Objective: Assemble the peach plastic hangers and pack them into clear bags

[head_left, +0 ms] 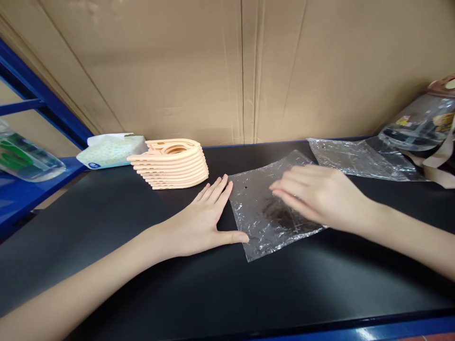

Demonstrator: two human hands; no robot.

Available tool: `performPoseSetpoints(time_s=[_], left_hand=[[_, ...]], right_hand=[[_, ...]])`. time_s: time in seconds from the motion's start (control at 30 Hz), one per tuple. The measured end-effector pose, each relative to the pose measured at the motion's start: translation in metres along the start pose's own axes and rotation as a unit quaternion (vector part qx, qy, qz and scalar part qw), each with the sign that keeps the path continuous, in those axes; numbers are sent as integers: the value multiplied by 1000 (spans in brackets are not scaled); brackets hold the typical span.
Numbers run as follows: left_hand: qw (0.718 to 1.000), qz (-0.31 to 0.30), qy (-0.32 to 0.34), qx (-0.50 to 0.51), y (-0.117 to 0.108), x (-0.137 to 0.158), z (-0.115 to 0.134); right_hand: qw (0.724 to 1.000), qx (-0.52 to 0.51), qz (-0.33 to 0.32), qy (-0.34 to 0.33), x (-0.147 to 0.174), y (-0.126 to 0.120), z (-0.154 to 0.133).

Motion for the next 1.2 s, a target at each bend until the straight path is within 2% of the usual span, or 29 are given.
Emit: performPoseSetpoints(time_s=[0.1, 0.2, 0.3, 0.43, 0.53, 0.7, 0.77, 0.9, 0.97, 1.07, 1.2], left_hand=[[999, -45, -16, 10, -2, 7, 4], [997, -71, -27, 3, -4, 17, 6], [996, -83, -20, -11, -6, 24, 5], [995, -96, -5, -28, -8, 25, -1], [995, -97, 5, -29, -9, 23, -3], [995, -91, 19, -28, -9, 24, -8], [995, -95, 25, -28, -9, 23, -11], [994, -109, 22, -18, -9, 20, -12], [992, -124, 7, -15, -9, 19, -12], [990, -141, -2, -16, -9, 19, -11], [990, -137, 4, -12, -12, 19, -13]], right_hand=[[985, 40, -120, 118, 8, 24, 45], [957, 55, -219, 182, 20, 44, 71], [939, 33, -268, 212, 27, 53, 80], [923, -50, -314, 218, 29, 55, 74], [912, -153, -316, 212, 27, 53, 67], [866, -362, -286, 192, 21, 49, 51], [868, -398, -252, 156, 16, 45, 41], [919, -356, -161, 54, 8, 35, 18], [936, -323, -139, 6, 9, 32, 7], [938, -305, -161, -32, 15, 34, -2], [932, -297, -204, -34, 20, 40, -6]])
Point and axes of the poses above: each hand's wrist, its own x-axis away from the middle knuckle, its own y-axis out of the palm, z = x × y, the point moved 6 cm from there along -x, towards the middle knuckle, and after that the axes turned 9 degrees about x, right-handed, at the moved point
